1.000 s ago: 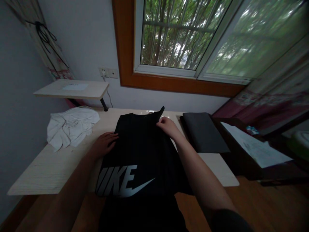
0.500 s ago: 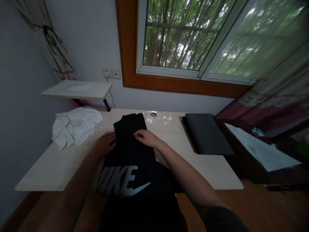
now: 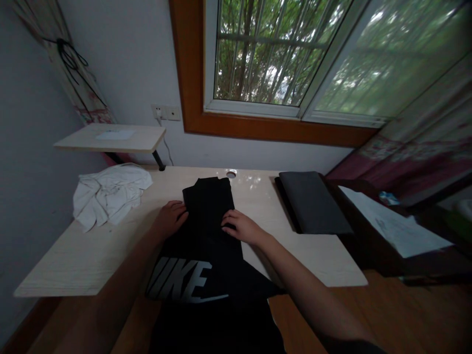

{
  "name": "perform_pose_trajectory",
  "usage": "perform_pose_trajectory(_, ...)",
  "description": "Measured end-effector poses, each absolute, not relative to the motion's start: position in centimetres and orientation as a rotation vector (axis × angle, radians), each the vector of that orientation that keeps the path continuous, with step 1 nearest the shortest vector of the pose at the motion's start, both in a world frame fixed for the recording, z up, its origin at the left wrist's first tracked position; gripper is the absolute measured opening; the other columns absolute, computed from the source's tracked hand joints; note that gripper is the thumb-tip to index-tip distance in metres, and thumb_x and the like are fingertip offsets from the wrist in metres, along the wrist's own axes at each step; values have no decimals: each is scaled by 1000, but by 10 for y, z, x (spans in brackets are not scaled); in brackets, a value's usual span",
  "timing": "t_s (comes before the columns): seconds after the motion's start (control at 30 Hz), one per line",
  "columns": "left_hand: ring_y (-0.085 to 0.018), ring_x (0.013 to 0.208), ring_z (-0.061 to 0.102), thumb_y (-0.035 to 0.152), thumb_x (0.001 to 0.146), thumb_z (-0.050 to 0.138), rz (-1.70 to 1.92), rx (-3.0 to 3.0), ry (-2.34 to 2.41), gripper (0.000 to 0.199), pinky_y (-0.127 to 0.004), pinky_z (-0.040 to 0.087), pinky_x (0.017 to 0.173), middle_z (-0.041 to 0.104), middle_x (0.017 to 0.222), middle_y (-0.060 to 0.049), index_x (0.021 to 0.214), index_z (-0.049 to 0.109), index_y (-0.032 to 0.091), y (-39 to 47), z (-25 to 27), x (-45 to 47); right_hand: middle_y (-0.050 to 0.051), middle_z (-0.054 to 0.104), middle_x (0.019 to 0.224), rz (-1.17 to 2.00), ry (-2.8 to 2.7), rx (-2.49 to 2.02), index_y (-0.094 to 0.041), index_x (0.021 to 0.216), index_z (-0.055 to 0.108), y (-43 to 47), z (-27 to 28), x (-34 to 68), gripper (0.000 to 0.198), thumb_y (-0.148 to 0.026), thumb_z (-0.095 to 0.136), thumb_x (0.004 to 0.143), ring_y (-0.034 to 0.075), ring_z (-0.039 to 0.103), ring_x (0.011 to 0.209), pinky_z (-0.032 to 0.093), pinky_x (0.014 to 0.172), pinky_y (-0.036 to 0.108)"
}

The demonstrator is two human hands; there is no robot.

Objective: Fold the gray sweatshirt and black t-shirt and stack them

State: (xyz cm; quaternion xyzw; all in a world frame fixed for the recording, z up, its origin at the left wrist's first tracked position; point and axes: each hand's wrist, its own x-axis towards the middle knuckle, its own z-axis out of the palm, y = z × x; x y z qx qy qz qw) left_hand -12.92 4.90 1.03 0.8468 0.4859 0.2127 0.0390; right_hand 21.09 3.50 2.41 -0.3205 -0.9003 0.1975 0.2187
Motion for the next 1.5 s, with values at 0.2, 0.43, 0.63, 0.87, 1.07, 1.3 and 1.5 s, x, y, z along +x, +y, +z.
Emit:
perform_pose_trajectory(0.2,-30,101,60,41,91,57,635,2361,1884,29,-45,47,95,76,103,-11,103,74,20,56,19,-86,6,69,105,549,-2321,-1006,-23,113,70,57,25,206,22,-15,57,96,18,66,99,54,92,34)
perform_pose_trajectory(0.43,-30,108,62,22,88,56,654,2348,1766,35,-45,49,100,74,114,-12,118,71,17,56,21,-66,11,56,139,280,-2384,-1061,-31,142,57,103,60,171,53,-10,55,93,27,52,128,42,111,53)
perform_pose_trajectory(0.63,-29,112,62,15,86,55,636,2427,1649,39,-45,48,105,75,116,-9,121,72,21,54,30,-57,-1,43,158,128,-2692,-887,-42,135,61,126,91,142,59,-3,51,92,26,34,145,34,117,53)
perform_pose_trajectory(0.87,-28,109,65,13,86,53,651,2391,1630,40,-45,48,106,75,116,-10,121,71,18,51,33,-55,4,50,154,146,-2771,-760,-25,98,78,156,98,142,26,-7,63,86,31,36,145,34,115,55)
perform_pose_trajectory(1.07,-29,114,66,21,84,60,717,2101,1727,47,-44,50,103,70,128,-13,131,63,18,35,25,-65,4,72,125,491,-2641,-856,-25,97,78,184,102,160,32,-4,63,79,25,56,130,38,114,48)
perform_pose_trajectory(1.3,-26,92,72,37,82,65,779,1716,1632,33,-40,54,85,76,99,-8,109,69,19,20,28,-84,6,75,105,771,-2310,-1114,-18,102,75,189,93,161,21,-32,62,93,22,66,102,48,94,34)
perform_pose_trajectory(1.5,-23,85,71,43,78,68,949,1426,1560,52,-33,53,70,74,94,-6,123,61,18,31,41,-102,6,74,103,631,-2222,-1275,-18,104,72,200,79,136,26,-38,57,99,19,65,97,45,87,28)
